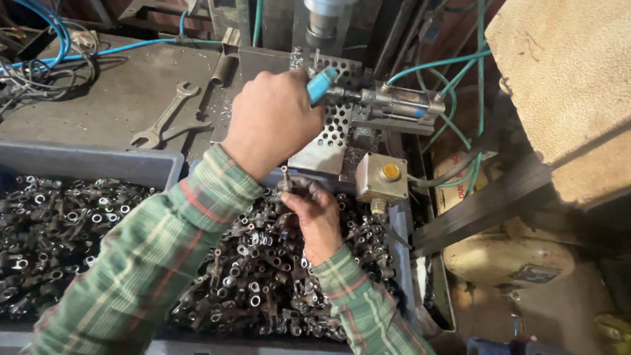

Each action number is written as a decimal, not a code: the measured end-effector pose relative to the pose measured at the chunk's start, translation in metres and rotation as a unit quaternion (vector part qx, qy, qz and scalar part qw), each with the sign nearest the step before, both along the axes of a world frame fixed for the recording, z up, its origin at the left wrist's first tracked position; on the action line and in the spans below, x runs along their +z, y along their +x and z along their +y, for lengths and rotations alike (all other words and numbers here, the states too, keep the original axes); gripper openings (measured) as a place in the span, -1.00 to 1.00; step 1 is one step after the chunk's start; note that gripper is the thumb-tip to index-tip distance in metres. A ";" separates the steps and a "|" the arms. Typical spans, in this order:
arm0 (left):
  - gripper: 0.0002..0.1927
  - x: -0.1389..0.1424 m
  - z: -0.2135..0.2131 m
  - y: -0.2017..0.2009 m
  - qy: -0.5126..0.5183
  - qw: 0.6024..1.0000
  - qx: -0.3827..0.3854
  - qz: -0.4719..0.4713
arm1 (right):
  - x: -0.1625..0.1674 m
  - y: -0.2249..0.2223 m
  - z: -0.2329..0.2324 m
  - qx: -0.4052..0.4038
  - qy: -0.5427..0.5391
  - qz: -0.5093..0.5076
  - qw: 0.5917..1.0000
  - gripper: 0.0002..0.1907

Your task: The person picks small metal castings one at a time from a bin, holds each against the drill-press table, and threads its hole using a hand tap wrench, then drops the tapped part into a second bin. They repeat this cycle continuously, occasionally reaching into the bins for the next part.

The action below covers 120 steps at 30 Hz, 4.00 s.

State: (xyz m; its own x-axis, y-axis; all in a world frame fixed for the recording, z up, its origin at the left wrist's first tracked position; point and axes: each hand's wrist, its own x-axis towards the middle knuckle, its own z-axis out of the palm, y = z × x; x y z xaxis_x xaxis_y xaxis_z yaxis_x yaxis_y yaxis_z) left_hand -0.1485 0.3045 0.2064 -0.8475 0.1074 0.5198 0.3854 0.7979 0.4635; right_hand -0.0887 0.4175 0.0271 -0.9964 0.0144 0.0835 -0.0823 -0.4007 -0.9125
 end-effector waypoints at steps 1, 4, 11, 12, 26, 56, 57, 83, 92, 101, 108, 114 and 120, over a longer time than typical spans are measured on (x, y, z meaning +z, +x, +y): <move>-0.75 -0.003 0.003 -0.002 -0.005 1.000 0.006 -0.009 | 0.001 0.001 0.000 -0.004 -0.005 -0.006 1.000 -0.76; -0.77 -0.012 0.002 -0.014 0.013 1.000 -0.003 0.011 | 0.005 0.002 0.001 0.009 -0.030 -0.074 0.997 -0.75; -0.75 -0.038 -0.034 -0.044 -0.003 0.998 -0.063 0.019 | 0.009 0.002 -0.001 0.026 0.015 -0.090 0.996 -0.73; -0.74 -0.041 -0.035 -0.044 0.058 0.996 -0.062 -0.017 | 0.009 0.002 -0.001 0.029 0.013 -0.089 0.996 -0.72; -0.63 -0.103 -0.160 0.100 0.103 0.985 0.065 -0.123 | 0.015 -0.007 0.008 0.020 0.021 -0.031 0.999 -0.61; -0.74 -0.286 -0.253 0.126 -0.278 0.848 0.068 -0.446 | 0.092 -0.116 0.062 -0.039 0.336 -0.026 0.941 -0.71; -0.74 -0.286 -0.253 0.125 -0.274 0.849 0.068 -0.448 | 0.095 -0.100 0.067 -0.036 0.414 0.035 0.909 -0.69; -0.71 -0.291 -0.269 0.121 -0.282 0.800 0.075 -0.524 | 0.067 0.046 0.078 -0.277 0.709 0.207 0.614 -0.22; -0.68 -0.273 -0.258 0.123 -0.303 0.766 0.095 -0.558 | 0.020 0.103 0.073 -0.280 0.582 0.239 0.725 -0.54; -0.61 -0.266 -0.258 0.119 -0.216 0.786 0.034 -0.578 | 0.006 0.094 0.071 -0.206 0.492 0.135 0.835 -0.71; -0.61 -0.275 -0.260 0.116 -0.221 0.811 0.016 -0.542 | 0.000 0.093 0.075 -0.202 0.491 0.131 0.837 -0.75; -0.61 -0.283 -0.260 0.113 -0.182 0.798 0.015 -0.574 | 0.000 0.093 0.075 -0.205 0.506 0.129 0.828 -0.77; -0.67 -0.270 -0.260 0.119 -0.190 0.804 0.039 -0.562 | 0.019 0.093 0.070 -0.199 0.499 0.118 0.835 -0.75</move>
State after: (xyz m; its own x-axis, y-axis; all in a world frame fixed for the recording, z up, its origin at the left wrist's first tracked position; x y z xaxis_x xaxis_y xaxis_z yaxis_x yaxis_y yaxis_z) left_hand -0.0296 0.0444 -0.0633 -0.7710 0.0005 -0.6369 -0.1648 0.9658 0.2002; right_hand 0.0047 0.4875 0.0462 -0.8830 0.1463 0.4459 -0.2533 0.6513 -0.7153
